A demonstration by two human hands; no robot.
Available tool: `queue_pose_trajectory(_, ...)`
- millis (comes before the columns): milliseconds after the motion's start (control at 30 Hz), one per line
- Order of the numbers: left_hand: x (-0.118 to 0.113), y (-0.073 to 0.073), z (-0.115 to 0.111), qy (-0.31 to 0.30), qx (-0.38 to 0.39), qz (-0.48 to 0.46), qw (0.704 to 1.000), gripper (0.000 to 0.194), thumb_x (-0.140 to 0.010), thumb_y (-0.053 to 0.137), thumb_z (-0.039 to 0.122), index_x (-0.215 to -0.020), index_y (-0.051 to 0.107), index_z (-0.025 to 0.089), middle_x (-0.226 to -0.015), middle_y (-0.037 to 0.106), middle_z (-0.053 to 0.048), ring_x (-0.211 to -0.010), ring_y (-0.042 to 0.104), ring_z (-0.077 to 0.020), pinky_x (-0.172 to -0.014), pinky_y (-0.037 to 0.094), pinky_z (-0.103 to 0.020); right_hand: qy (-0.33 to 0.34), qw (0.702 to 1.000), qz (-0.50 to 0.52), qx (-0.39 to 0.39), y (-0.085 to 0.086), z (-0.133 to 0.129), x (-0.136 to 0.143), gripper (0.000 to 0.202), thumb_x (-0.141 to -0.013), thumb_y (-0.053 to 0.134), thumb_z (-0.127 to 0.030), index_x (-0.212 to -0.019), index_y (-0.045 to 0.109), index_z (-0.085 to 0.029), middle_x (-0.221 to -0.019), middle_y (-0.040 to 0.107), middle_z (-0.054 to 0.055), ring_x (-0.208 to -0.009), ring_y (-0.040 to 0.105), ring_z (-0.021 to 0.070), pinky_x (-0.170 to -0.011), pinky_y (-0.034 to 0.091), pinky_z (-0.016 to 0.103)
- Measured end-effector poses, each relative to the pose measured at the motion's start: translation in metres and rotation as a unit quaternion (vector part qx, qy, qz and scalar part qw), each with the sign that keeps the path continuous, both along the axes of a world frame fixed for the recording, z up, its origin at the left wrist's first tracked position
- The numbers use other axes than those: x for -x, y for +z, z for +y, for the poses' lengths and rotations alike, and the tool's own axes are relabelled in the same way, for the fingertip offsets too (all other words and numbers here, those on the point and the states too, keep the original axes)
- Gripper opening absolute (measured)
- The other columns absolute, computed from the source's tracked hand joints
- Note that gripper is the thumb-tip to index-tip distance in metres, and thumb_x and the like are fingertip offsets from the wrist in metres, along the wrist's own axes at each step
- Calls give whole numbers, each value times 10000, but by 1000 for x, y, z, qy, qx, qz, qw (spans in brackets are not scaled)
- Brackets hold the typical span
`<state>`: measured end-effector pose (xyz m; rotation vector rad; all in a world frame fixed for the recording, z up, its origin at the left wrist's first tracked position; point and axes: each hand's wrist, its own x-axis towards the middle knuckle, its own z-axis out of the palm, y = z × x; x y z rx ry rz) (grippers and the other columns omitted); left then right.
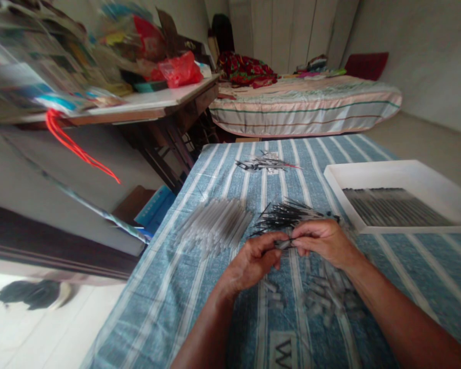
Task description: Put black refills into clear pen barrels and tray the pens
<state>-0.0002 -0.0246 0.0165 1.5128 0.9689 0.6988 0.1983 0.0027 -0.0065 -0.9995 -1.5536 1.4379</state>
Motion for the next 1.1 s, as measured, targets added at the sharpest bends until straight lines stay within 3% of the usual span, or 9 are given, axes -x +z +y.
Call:
queue_pose_trajectory(400,2,-2,2,-58,-25,39,997,246,-843,455,164,-1031,614,161,-645,512,24,-609,469,-107,-600,374,-228,22,998,-43,-35,1,-1,0,149,-705,662,-330,-730,669,-183,-562,612,-4,-458,562,115,-447,462,224)
queue_pose_trajectory(767,4,-1,3,-54,-36,113,991,197,-852,437,213,-783,599,124,-622,527,8,-583,455,-106,-558,350,-217,38,992,-118,-36,-12,1,-1,187,-750,630,-357,-820,681,-192,-497,579,-26,-452,543,113,-464,425,213)
queue_pose_trajectory(967,5,-6,3,-62,-50,129,988,179,-844,454,214,-860,614,134,-639,532,14,-589,474,-108,-550,358,-212,89,985,-146,-32,-5,-1,0,228,-808,551,-363,-695,614,-175,-559,596,-21,-419,523,85,-419,388,189)
queue_pose_trajectory(1100,4,-7,2,-59,-48,118,990,182,-841,461,207,-891,617,129,-643,538,11,-588,477,-109,-553,368,-215,89,979,-183,-21,-2,-2,1,342,-837,497,-395,-582,537,-171,-481,528,-40,-368,473,69,-385,353,180)
